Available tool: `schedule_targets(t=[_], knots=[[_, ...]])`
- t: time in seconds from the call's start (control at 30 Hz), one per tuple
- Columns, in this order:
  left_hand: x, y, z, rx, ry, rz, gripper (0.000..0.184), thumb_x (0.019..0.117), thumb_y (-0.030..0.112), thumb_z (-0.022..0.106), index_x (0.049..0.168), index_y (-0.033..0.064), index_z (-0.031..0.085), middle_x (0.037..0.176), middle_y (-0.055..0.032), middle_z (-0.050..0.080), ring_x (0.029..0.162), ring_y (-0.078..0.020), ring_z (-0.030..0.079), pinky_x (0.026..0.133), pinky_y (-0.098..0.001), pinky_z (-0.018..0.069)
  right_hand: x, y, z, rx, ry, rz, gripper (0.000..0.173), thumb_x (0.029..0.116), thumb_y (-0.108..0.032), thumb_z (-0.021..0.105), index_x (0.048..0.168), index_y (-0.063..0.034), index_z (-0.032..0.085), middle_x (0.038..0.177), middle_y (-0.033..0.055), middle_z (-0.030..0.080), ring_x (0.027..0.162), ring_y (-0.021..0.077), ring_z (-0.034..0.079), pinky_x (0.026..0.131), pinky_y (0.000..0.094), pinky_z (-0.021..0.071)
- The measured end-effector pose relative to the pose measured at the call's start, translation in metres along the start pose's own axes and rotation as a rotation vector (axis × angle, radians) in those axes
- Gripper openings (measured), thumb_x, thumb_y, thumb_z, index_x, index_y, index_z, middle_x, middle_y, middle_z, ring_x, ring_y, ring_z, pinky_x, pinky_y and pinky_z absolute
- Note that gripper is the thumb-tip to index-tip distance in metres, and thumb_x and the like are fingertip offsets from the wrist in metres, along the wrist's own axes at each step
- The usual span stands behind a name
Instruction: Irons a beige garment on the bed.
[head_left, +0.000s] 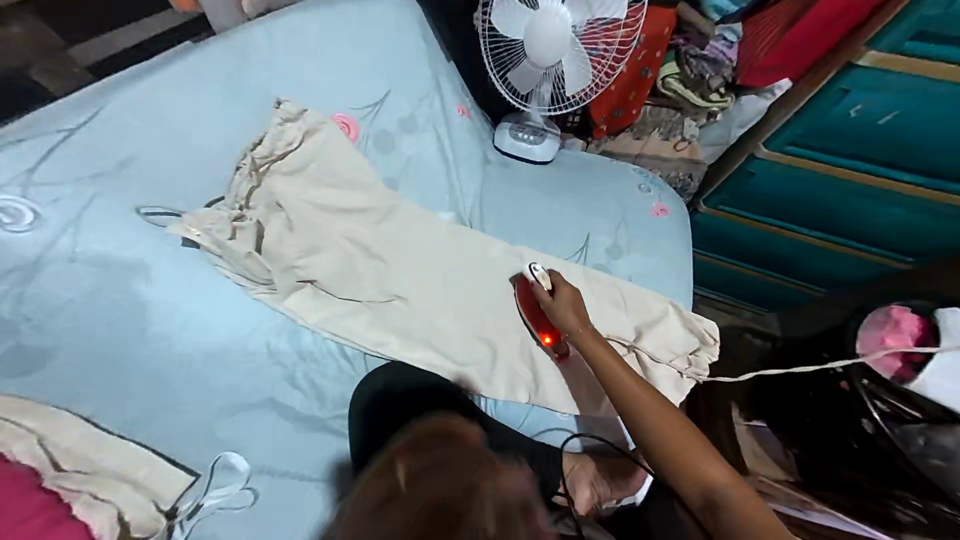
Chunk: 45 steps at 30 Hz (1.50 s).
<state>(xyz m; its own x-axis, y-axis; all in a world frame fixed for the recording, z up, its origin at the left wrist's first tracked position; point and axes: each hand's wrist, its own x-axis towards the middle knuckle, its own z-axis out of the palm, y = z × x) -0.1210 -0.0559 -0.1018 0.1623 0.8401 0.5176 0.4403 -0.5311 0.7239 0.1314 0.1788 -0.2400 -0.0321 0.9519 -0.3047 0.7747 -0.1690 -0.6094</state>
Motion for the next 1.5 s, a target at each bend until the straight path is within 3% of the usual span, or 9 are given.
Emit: schedule_targets(t=[0.07, 0.13, 0.27, 0.43, 0.63, 1.0, 1.2, 1.33, 1.5], knots=[[0.011, -0.041, 0.019, 0.352, -0.011, -0.124, 0.027, 0.1051, 0.02, 0.05, 0.118, 0.0064, 0.07, 0.114, -0.0096, 0.073, 0.113, -0.0208, 0.066, 0.106, -0.0393, 0.0475, 0.034, -0.005, 0.005, 0.044, 0.041, 0.022, 0.046, 0.1074, -0.035, 0.054, 0.137, 0.0002, 0.058, 0.115, 0.0261, 0.069, 0.108, 0.04, 0.068, 0.097, 0.0575, 0.0511], [-0.009, -0.085, 0.032, 0.57, -0.137, -0.359, 0.037, 0.0935, 0.014, 0.068, 0.127, -0.0021, 0.07, 0.125, -0.0258, 0.069, 0.119, -0.0436, 0.065, 0.1, -0.0623, 0.0484, 0.061, -0.011, 0.008, 0.075, 0.058, 0.037, 0.046, 0.1073, -0.038, 0.054, 0.135, -0.0008, 0.059, 0.113, 0.0269, 0.069, 0.106, 0.0426, 0.067, 0.094, 0.0607, 0.0509], [-0.061, -0.14, 0.064, 0.689, -0.198, -0.716, 0.061, 0.0957, 0.043, 0.065, 0.142, 0.0042, 0.061, 0.153, -0.0348, 0.044, 0.142, -0.0604, 0.036, 0.101, -0.0787, 0.0344, 0.074, -0.019, 0.008, 0.062, 0.004, 0.049, 0.048, 0.1091, -0.042, 0.049, 0.137, -0.0037, 0.056, 0.112, 0.0269, 0.068, 0.102, 0.0429, 0.068, 0.09, 0.0605, 0.0518], [-0.06, -0.164, 0.079, 0.772, -0.074, -0.642, 0.052, 0.096, 0.043, 0.055, 0.127, 0.0045, 0.072, 0.14, -0.0298, 0.059, 0.133, -0.0569, 0.05, 0.099, -0.0766, 0.0378, 0.002, -0.002, 0.011, 0.016, -0.233, -0.108, 0.047, 0.1073, -0.04, 0.05, 0.139, -0.0054, 0.058, 0.11, 0.0212, 0.07, 0.099, 0.0335, 0.069, 0.091, 0.0532, 0.0539], [-0.052, -0.174, 0.073, 0.757, -0.092, -0.566, 0.047, 0.0946, 0.036, 0.058, 0.119, -0.0012, 0.074, 0.128, -0.0312, 0.066, 0.122, -0.0569, 0.059, 0.091, -0.0762, 0.0437, -0.084, 0.034, -0.001, -0.183, -0.414, -0.273, 0.056, 0.1047, -0.039, 0.056, 0.147, -0.0018, 0.052, 0.122, 0.0255, 0.069, 0.114, 0.0411, 0.067, 0.1, 0.0587, 0.0502], [-0.045, -0.162, 0.069, 0.665, -0.205, -0.728, 0.048, 0.1022, 0.035, 0.055, 0.133, -0.0015, 0.066, 0.143, -0.0338, 0.054, 0.137, -0.0576, 0.044, 0.105, -0.0763, 0.0314, -0.133, 0.157, -0.104, -0.18, 0.159, 0.085, 0.054, 0.1053, -0.037, 0.056, 0.144, 0.0003, 0.055, 0.119, 0.0275, 0.07, 0.111, 0.0442, 0.068, 0.099, 0.0614, 0.0501], [-0.039, -0.147, 0.091, 0.676, -0.153, -0.44, 0.04, 0.0959, 0.016, 0.063, 0.126, -0.0101, 0.065, 0.137, -0.0409, 0.054, 0.129, -0.0615, 0.05, 0.107, -0.0745, 0.0341, -0.156, 0.179, -0.14, 0.046, 0.516, 0.258, 0.045, 0.1057, -0.032, 0.057, 0.135, 0.0018, 0.06, 0.105, 0.0252, 0.07, 0.091, 0.0361, 0.07, 0.087, 0.0545, 0.0547], [-0.013, -0.125, 0.144, 0.497, -0.435, -0.324, 0.042, 0.0956, 0.014, 0.068, 0.131, -0.0077, 0.065, 0.143, -0.038, 0.052, 0.136, -0.0573, 0.048, 0.112, -0.0709, 0.0355, -0.154, 0.155, -0.136, 0.168, 0.52, 0.333, 0.043, 0.1056, -0.032, 0.059, 0.136, -0.0013, 0.06, 0.107, 0.0226, 0.07, 0.091, 0.0322, 0.07, 0.087, 0.0513, 0.0549], [0.016, -0.115, 0.201, 0.548, -1.031, -0.581, 0.071, 0.1003, 0.024, 0.065, 0.162, 0.0125, 0.033, 0.17, -0.0241, 0.016, 0.158, -0.0458, 0.011, 0.12, -0.07, 0.0192, -0.106, 0.151, -0.098, 0.175, 0.44, 0.466, 0.051, 0.1063, -0.037, 0.056, 0.141, 0.0012, 0.055, 0.12, 0.0268, 0.068, 0.113, 0.039, 0.067, 0.1, 0.0546, 0.0502]])
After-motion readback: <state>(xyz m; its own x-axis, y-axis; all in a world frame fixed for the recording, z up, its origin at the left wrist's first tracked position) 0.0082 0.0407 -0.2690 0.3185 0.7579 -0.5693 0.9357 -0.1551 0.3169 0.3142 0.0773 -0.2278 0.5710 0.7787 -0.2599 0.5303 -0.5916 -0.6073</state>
